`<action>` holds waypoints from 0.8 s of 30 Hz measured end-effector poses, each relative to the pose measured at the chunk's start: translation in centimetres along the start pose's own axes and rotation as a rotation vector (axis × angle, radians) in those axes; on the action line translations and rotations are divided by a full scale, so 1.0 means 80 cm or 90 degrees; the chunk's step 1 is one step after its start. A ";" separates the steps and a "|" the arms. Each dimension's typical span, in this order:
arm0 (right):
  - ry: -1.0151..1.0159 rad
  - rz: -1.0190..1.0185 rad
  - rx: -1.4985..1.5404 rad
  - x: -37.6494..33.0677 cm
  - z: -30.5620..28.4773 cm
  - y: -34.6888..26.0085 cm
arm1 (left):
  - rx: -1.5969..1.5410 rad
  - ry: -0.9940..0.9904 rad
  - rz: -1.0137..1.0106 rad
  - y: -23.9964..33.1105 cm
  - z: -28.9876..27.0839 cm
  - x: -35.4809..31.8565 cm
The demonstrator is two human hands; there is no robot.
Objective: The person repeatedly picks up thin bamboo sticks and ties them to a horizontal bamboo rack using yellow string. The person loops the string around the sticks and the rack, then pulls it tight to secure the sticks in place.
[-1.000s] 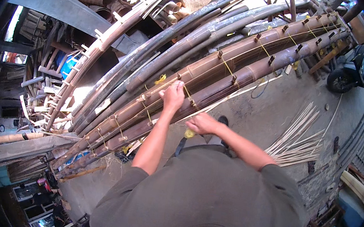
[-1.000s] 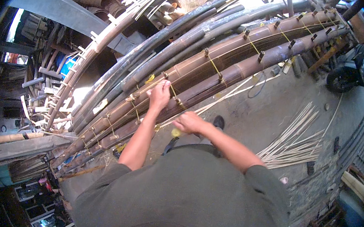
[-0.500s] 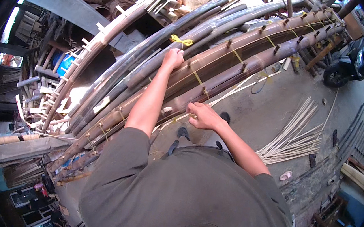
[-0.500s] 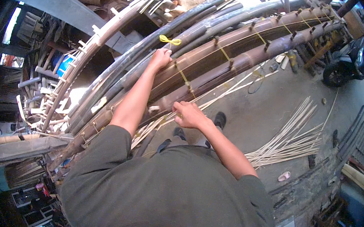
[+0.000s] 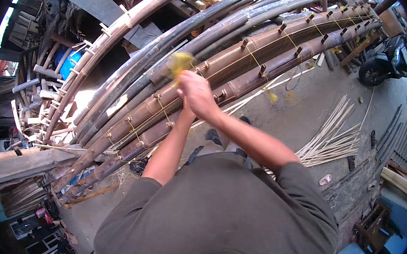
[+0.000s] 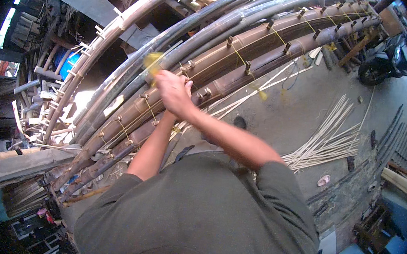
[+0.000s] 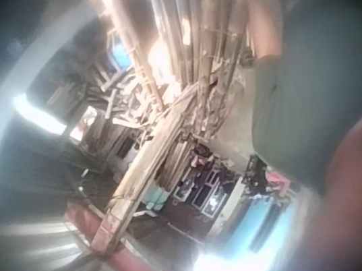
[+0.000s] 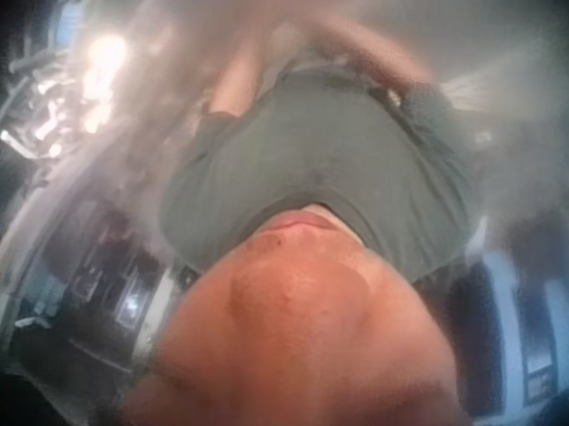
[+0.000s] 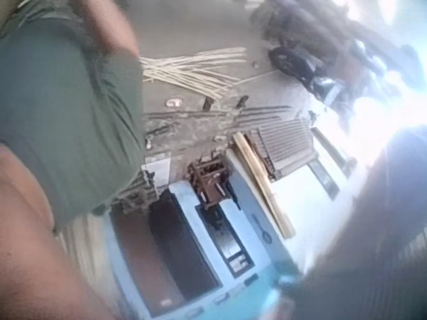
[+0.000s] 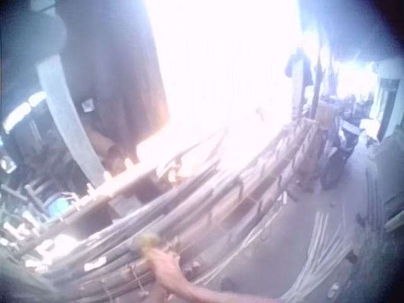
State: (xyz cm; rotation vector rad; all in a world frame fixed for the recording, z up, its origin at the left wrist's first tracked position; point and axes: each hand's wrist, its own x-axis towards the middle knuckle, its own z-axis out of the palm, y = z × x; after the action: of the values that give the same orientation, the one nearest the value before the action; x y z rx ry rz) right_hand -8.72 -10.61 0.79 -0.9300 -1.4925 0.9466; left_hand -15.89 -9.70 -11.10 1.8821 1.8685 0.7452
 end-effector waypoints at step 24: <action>-0.528 0.029 -0.303 -0.108 -0.116 0.106 | -0.241 0.148 -0.059 0.071 -0.103 0.151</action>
State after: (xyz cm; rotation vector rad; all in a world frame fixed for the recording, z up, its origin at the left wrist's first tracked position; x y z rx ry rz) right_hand 1.92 -14.67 -9.30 -0.9473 -2.4860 1.0971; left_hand -16.74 1.28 0.05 1.5147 1.7760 1.2304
